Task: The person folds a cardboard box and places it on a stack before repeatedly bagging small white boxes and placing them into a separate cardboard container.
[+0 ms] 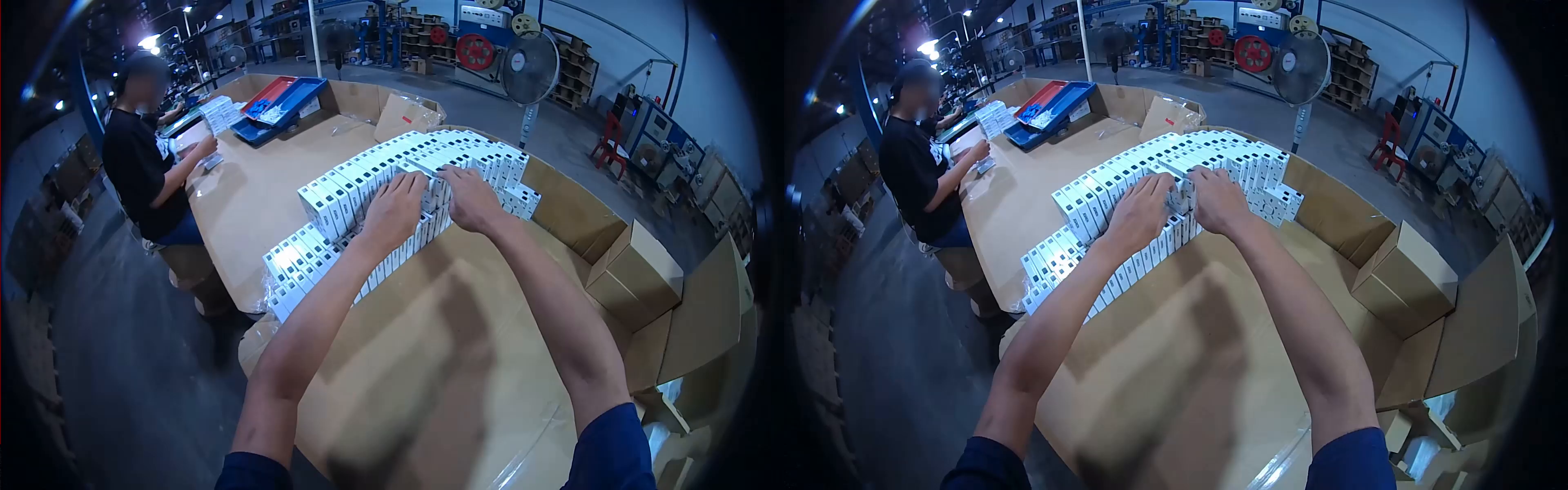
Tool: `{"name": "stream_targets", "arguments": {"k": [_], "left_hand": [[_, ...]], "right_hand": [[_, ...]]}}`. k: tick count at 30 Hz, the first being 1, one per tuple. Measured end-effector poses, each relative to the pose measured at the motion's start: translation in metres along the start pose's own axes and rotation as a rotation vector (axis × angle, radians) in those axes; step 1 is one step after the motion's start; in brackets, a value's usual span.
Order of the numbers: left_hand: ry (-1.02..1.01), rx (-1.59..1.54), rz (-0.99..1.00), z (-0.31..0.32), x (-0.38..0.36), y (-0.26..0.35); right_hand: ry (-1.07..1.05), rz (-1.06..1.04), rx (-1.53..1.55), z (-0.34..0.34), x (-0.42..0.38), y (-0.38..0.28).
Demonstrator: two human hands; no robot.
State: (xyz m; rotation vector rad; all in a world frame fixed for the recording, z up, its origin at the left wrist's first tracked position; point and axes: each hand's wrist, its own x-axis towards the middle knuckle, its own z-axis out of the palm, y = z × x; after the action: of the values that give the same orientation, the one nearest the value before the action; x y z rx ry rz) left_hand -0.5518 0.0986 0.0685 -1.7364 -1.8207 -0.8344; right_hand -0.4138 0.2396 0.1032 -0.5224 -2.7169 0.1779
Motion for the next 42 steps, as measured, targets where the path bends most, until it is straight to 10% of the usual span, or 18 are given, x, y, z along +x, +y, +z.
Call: {"name": "stream_targets", "arguments": {"k": [11, 21, 29, 36, 42], "left_hand": [[0.042, 0.024, 0.03, -0.016, -0.009, 0.013], [0.118, -0.476, 0.311, -0.06, -0.063, 0.242], [0.028, -0.583, 0.783, -0.079, -0.075, 0.432], [-0.478, -0.973, 0.446, -0.059, 0.022, 0.574], [-1.045, -0.557, 0.638, 0.123, 0.103, 0.664]], "right_hand": [[0.065, 0.071, 0.089, -0.026, -0.046, -0.005], [0.094, 0.317, 1.115, -0.146, -0.335, -0.033], [0.373, 0.489, 1.325, -0.196, -0.525, -0.036], [0.72, 0.545, 0.458, -0.266, -0.623, 0.046], [0.753, 0.612, 0.084, -0.321, -0.653, 0.12]]}}
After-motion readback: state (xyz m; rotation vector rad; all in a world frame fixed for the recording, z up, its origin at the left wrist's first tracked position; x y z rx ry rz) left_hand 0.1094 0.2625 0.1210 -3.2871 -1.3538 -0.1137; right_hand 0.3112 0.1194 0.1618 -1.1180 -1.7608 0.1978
